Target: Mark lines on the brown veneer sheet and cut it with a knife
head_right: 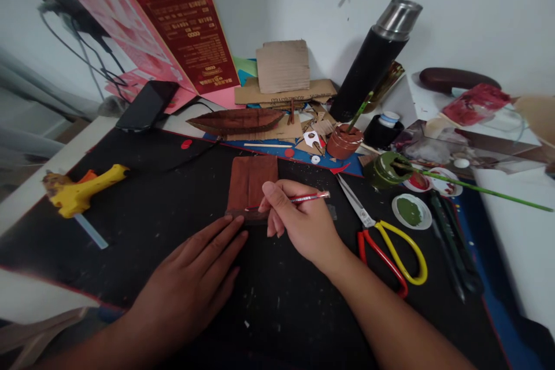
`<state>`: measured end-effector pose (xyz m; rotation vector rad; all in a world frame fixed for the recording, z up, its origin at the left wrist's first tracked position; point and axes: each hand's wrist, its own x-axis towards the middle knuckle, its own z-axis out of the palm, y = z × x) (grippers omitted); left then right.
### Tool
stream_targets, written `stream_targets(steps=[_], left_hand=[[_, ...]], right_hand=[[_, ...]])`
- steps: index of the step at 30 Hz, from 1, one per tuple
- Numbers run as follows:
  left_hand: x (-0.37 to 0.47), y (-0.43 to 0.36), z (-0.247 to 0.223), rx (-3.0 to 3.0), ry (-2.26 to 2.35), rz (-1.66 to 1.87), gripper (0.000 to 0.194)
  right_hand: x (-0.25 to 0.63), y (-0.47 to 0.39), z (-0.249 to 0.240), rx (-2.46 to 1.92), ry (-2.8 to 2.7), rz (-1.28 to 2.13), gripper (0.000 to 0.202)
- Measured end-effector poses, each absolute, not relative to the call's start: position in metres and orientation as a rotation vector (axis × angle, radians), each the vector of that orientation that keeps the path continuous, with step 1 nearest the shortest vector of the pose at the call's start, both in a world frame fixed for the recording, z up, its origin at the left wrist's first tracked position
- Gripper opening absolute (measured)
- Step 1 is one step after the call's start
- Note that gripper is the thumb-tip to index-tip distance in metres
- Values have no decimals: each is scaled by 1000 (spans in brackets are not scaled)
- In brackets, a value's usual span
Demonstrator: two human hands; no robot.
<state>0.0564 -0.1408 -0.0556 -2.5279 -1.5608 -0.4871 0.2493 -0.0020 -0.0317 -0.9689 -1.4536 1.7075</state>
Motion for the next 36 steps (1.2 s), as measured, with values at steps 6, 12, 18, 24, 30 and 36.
stream_targets(steps=[6, 12, 18, 24, 30, 36], left_hand=[[57, -141, -55, -2515, -1545, -483, 39], [57, -141, -55, -2525, -1541, -475, 39], [55, -143, -57, -2543, -1553, -514, 39], [55, -142, -54, -2545, -1523, -524, 38], [54, -144, -48, -2570, -1495, -609, 31], [42, -129, -40, -2546, -1625, -678, 34]], right_hand=[[248, -4, -33, -1007, -1474, 1722, 46], [248, -4, -34, -1017, -1507, 1706, 45], [249, -4, -33, -1017, -1480, 1695, 45], [253, 1, -27, -1030, -1435, 1562, 44], [256, 5, -27, -1034, -1410, 1503, 43], [256, 5, -32, -1035, -1442, 1521, 43]])
